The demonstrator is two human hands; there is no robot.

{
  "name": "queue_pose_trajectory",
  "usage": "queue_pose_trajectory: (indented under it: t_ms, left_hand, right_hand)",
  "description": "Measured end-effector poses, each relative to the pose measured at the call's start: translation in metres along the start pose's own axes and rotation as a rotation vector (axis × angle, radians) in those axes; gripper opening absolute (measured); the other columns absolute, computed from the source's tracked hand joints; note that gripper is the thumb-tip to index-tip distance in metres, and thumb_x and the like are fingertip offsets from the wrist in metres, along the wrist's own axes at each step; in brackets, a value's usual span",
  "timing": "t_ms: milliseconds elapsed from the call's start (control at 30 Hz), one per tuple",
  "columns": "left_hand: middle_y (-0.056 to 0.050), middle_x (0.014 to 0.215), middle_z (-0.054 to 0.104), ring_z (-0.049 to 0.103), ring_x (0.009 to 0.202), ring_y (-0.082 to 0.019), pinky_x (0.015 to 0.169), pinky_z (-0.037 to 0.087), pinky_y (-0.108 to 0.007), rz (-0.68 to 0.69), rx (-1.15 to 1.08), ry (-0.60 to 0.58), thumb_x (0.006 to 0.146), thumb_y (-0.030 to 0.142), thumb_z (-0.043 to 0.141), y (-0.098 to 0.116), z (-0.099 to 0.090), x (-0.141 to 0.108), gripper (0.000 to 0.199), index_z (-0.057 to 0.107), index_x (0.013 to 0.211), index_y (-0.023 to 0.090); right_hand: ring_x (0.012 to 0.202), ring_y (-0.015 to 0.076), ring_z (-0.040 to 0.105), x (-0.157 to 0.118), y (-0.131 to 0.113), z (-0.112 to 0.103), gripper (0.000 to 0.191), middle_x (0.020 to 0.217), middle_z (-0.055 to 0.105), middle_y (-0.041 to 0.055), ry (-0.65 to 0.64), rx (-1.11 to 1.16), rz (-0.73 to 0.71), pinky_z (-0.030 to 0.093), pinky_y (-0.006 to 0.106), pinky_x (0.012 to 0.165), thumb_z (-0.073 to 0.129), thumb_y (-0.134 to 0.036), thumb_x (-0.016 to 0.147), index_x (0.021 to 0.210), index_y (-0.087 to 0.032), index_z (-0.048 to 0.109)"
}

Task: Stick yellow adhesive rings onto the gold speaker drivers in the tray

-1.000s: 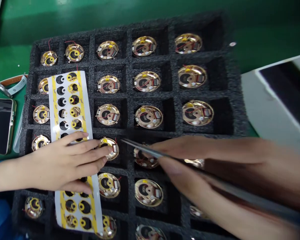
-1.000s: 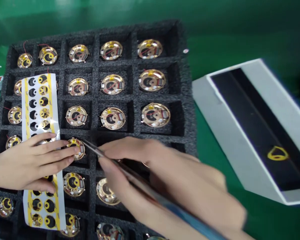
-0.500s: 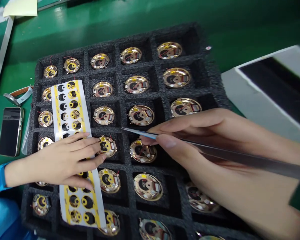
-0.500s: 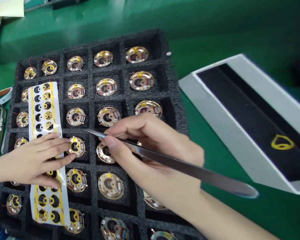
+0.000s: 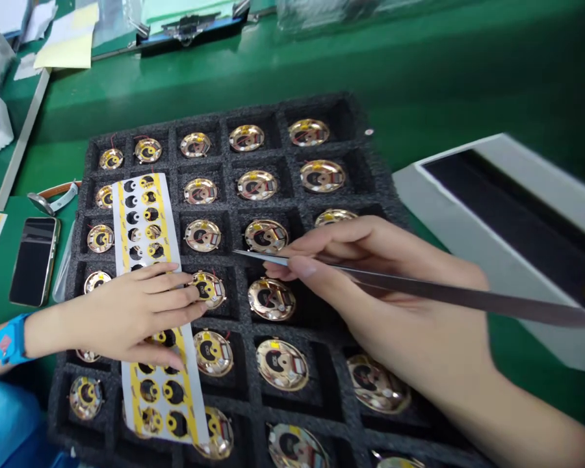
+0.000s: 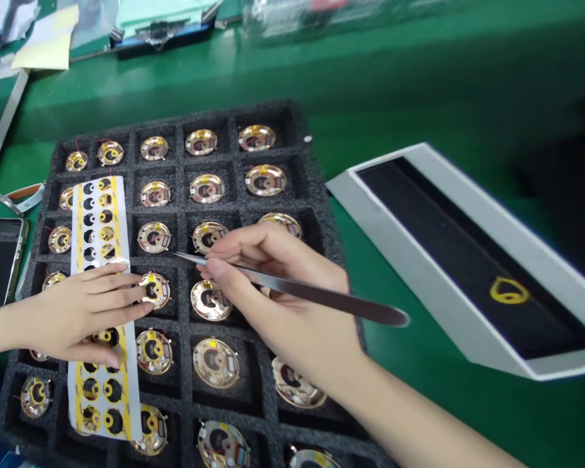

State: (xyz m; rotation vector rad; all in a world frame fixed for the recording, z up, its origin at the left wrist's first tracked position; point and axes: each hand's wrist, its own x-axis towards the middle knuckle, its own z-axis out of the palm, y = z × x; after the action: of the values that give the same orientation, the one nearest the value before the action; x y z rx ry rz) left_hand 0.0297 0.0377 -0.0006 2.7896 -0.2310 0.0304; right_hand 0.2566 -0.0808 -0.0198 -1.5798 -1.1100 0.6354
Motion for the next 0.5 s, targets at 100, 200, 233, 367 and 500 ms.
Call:
queue_pose_trajectory:
  t_ms: [100, 200, 233, 367, 500]
  left_hand:
    - [-0.016, 0.122, 0.063, 0.051, 0.126, -0.028, 0.11, 0.041, -0.041, -0.005, -0.058, 0.025, 0.098, 0.047, 0.04, -0.003, -0.011, -0.001, 0.053, 0.055, 0.125, 0.004]
    - [-0.015, 0.12, 0.063, 0.049, 0.128, -0.028, 0.108, 0.043, -0.042, -0.058, -0.005, 0.091, 0.099, 0.035, 0.042, -0.015, -0.024, 0.003, 0.04, 0.06, 0.117, 0.005]
    - [-0.015, 0.12, 0.063, 0.049, 0.128, -0.029, 0.108, 0.044, -0.044, -0.09, 0.035, 0.115, 0.099, 0.03, 0.042, -0.021, -0.027, 0.005, 0.036, 0.061, 0.116, 0.005]
    - [-0.014, 0.125, 0.062, 0.048, 0.129, -0.03, 0.106, 0.045, -0.048, -0.122, 0.167, 0.135, 0.096, 0.012, 0.041, -0.045, -0.023, 0.015, 0.028, 0.062, 0.113, 0.004]
    - [-0.013, 0.124, 0.064, 0.05, 0.127, -0.032, 0.105, 0.046, -0.051, -0.08, 0.162, 0.128, 0.092, 0.01, 0.044, -0.056, -0.009, 0.019, 0.025, 0.064, 0.107, 0.006]
  right_hand:
    - [0.064, 0.0175, 0.07, 0.009, -0.001, -0.002, 0.014, 0.071, 0.072, 0.002, -0.055, 0.004, 0.034, 0.056, 0.028, 0.056, 0.067, -0.035, 0.079, 0.077, -0.022, 0.061]
    - [0.064, 0.0167, 0.07, 0.02, -0.005, -0.001, 0.011, 0.07, 0.072, 0.0002, -0.172, -0.068, -0.005, 0.057, 0.027, 0.058, 0.065, -0.032, 0.08, 0.075, -0.023, 0.062]
    - [0.062, 0.0157, 0.069, 0.023, -0.006, 0.0, 0.008, 0.069, 0.071, -0.0007, -0.205, -0.102, -0.048, 0.056, 0.026, 0.057, 0.064, -0.029, 0.08, 0.075, -0.024, 0.062]
    - [0.064, 0.0134, 0.068, 0.03, -0.005, 0.009, 0.006, 0.075, 0.072, -0.001, -0.326, -0.208, -0.259, 0.057, 0.024, 0.061, 0.06, -0.019, 0.085, 0.082, -0.023, 0.061]
    - [0.075, 0.0151, 0.07, 0.031, 0.001, 0.013, 0.009, 0.085, 0.073, 0.0027, -0.403, -0.274, -0.456, 0.058, 0.027, 0.068, 0.056, -0.015, 0.09, 0.095, -0.021, 0.06]
